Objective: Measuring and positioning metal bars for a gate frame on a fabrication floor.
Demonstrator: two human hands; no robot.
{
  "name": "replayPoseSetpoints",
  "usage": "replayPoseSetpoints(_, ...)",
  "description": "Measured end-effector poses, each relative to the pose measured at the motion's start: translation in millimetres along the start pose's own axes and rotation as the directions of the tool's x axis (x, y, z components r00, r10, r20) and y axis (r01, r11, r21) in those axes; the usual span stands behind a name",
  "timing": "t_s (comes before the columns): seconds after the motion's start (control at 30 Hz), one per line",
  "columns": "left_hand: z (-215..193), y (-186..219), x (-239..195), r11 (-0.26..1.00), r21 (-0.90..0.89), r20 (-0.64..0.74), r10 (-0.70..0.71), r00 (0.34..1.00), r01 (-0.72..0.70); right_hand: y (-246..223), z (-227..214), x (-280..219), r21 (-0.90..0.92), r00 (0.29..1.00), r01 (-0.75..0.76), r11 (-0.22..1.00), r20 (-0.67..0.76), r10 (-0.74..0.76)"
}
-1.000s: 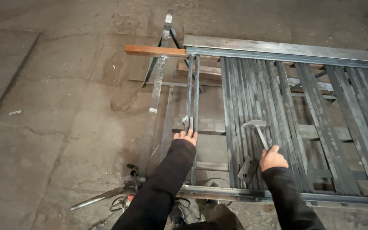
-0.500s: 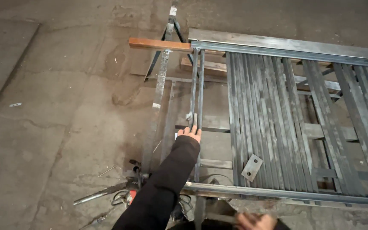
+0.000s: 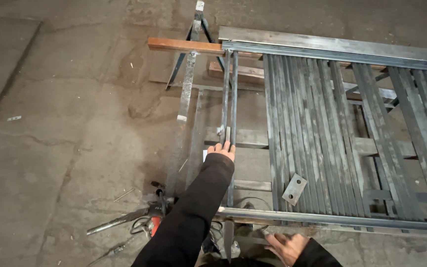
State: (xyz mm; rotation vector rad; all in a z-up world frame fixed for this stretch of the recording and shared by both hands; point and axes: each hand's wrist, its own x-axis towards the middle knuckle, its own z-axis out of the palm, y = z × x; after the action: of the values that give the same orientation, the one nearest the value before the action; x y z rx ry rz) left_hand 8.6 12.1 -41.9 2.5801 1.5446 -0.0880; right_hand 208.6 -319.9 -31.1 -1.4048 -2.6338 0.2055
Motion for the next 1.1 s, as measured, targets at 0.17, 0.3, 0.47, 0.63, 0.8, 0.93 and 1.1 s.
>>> replayPoseSetpoints(0.17,-8.5,-1.5,-9.0,0.993,0.078,-0.061,0.094,0.994,-0.089,1.6,-8.4,4.5,0.075,0.999,-0.029,0.997,-0.021,0.031)
replayPoseSetpoints(0.3,-22.0,-0.9,-15.6,0.993,0.077,-0.076,0.094,0.993,-0.089,7.2,1.7,0.7,0.033,0.999,-0.010,0.999,0.045,0.008)
replayPoseSetpoints(0.47,-23.3,-0.6,-14.9,0.995,0.061,-0.046,0.079,0.996,-0.076,5.6,-6.6,9.5,0.033,0.996,-0.073,0.997,0.046,0.072)
replayPoseSetpoints(0.63,-19.5,1.4,-14.7,0.994,0.066,-0.035,0.086,0.996,-0.083,14.2,3.5,7.3,0.013,0.997,0.005,1.000,-0.077,-0.004)
replayPoseSetpoints(0.8,-14.5,-0.5,-11.1,0.994,0.076,-0.019,0.079,0.997,-0.078,23.2,18.3,-2.5,-0.033,0.995,0.066,0.997,0.079,-0.063)
replayPoseSetpoints(0.93,1.6,-1.8,-4.4,0.993,0.096,-0.025,0.070,0.997,-0.068,13.3,1.6,5.3,-0.046,0.999,0.048,0.998,0.015,-0.047)
replayPoseSetpoints(1.1,-10.8,-1.8,-8.0,0.992,0.100,-0.013,0.072,0.997,-0.070,24.7,14.0,4.9,0.030,0.995,0.006,1.000,0.098,-0.009)
